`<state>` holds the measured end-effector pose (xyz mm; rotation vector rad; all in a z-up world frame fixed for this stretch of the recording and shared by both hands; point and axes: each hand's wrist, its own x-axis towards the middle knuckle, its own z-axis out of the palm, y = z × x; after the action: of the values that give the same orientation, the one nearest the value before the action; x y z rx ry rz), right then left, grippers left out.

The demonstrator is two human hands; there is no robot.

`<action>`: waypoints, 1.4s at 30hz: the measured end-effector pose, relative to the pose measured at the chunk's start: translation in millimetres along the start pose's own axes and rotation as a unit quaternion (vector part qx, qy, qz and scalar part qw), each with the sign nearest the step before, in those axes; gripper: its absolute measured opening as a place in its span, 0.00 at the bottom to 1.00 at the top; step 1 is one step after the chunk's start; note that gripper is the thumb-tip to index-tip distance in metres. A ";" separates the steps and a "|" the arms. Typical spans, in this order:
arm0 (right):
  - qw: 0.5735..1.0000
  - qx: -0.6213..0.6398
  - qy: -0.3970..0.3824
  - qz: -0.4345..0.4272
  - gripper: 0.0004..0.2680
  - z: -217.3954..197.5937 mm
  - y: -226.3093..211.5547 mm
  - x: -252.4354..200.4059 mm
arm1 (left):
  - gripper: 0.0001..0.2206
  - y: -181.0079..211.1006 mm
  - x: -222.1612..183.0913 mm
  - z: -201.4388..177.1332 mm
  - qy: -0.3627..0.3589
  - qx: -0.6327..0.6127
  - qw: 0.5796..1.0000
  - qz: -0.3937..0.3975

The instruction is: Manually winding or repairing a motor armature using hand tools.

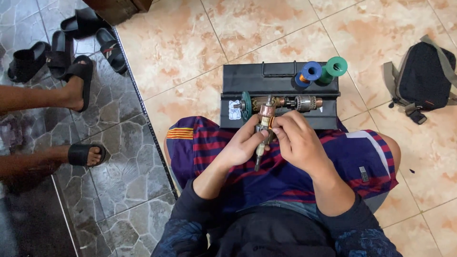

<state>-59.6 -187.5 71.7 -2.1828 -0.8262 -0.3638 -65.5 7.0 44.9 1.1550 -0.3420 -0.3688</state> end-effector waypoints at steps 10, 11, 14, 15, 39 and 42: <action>0.995 0.014 0.102 -0.002 0.03 -8.7 -8.5 11.5 | 0.07 19.9 14.4 5.6 0.000 0.036 0.999 0.023; 0.992 0.011 0.124 -0.002 0.02 -10.6 -8.8 13.4 | 0.10 28.5 17.1 8.5 -0.004 0.046 0.998 0.048; 0.988 0.006 0.154 -0.016 0.02 -17.2 -14.6 21.8 | 0.17 40.1 17.7 16.2 -0.005 0.051 0.995 0.083; 0.987 0.004 0.161 -0.026 0.02 -19.4 -17.8 23.7 | 0.21 40.8 15.9 18.9 -0.003 0.043 0.995 0.089; 0.991 0.013 0.129 -0.019 0.02 -42.8 -101.2 -17.0 | 0.17 43.4 -58.5 80.2 0.135 -0.112 0.974 0.144; 0.992 0.005 0.125 -0.024 0.02 -36.6 -99.9 -22.9 | 0.17 30.8 -62.0 74.6 0.136 -0.080 0.977 0.146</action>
<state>-142.7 -174.7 140.6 -2.0582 -0.7378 -0.6421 -150.6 -15.0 96.3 0.9645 -0.2321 0.0218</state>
